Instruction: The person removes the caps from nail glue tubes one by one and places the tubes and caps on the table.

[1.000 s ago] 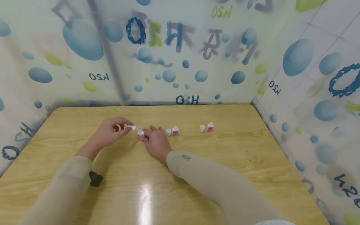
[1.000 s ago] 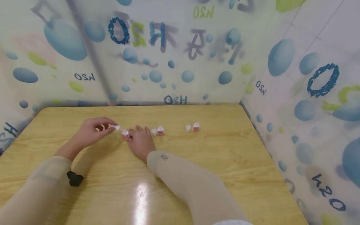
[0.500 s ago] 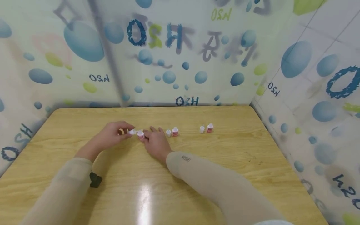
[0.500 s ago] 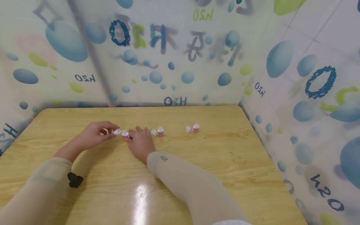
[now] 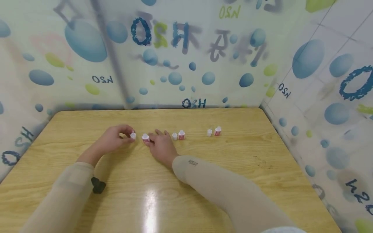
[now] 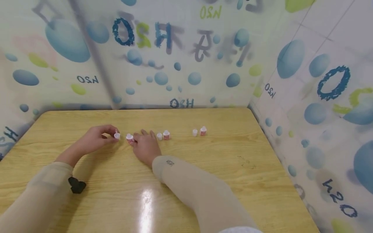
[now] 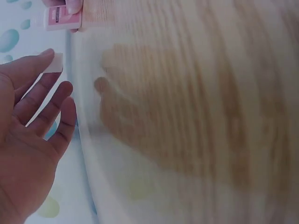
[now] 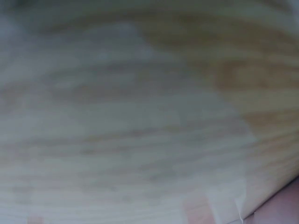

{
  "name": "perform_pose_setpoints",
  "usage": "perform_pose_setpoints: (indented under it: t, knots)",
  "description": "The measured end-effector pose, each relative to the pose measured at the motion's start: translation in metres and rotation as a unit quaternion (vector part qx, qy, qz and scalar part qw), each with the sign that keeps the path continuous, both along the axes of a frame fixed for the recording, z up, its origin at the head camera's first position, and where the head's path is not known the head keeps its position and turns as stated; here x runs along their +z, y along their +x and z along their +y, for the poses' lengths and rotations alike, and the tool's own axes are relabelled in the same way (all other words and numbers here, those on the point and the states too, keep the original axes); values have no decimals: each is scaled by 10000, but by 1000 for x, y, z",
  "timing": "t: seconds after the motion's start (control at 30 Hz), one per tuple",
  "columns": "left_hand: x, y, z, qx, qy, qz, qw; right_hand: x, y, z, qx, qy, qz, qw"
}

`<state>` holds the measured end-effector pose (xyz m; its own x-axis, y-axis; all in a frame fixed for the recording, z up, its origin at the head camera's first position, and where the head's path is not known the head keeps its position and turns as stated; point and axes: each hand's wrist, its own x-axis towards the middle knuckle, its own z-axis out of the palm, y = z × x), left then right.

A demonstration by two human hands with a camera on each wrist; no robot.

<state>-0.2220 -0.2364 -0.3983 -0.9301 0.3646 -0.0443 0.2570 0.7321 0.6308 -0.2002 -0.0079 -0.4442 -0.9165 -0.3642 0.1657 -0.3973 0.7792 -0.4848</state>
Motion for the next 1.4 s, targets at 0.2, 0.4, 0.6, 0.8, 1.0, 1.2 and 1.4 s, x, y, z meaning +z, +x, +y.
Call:
perform_pose_setpoints:
  t: [0.2, 0.4, 0.6, 0.8, 1.0, 1.2, 1.4]
  knots:
    - [-4, 0, -2, -73, -125, -51, 9999, -3, 0, 0, 4, -6, 41, 10000]
    - [-9, -4, -1, -64, -157, -254, 9995, -5, -2, 0, -11, -68, 80, 9999]
    - [-14, -10, -1, -77, -222, -338, 9992, -3, -3, 2, 53, -150, -72, 9998]
    - [-13, -12, -3, -44, -215, -554, 9982, -2, -4, 3, 97, -100, -140, 9998]
    - [-15, -11, -4, -10, -124, -697, 9975, -1, -4, 2, 116, -75, -222, 9997]
    - [-17, -12, -6, 51, -10, -856, 9963, 1, -3, 3, 48, -397, -511, 9979]
    - [-17, -12, -5, 39, 16, -765, 9971, 0, -4, 3, 41, -397, -481, 9980]
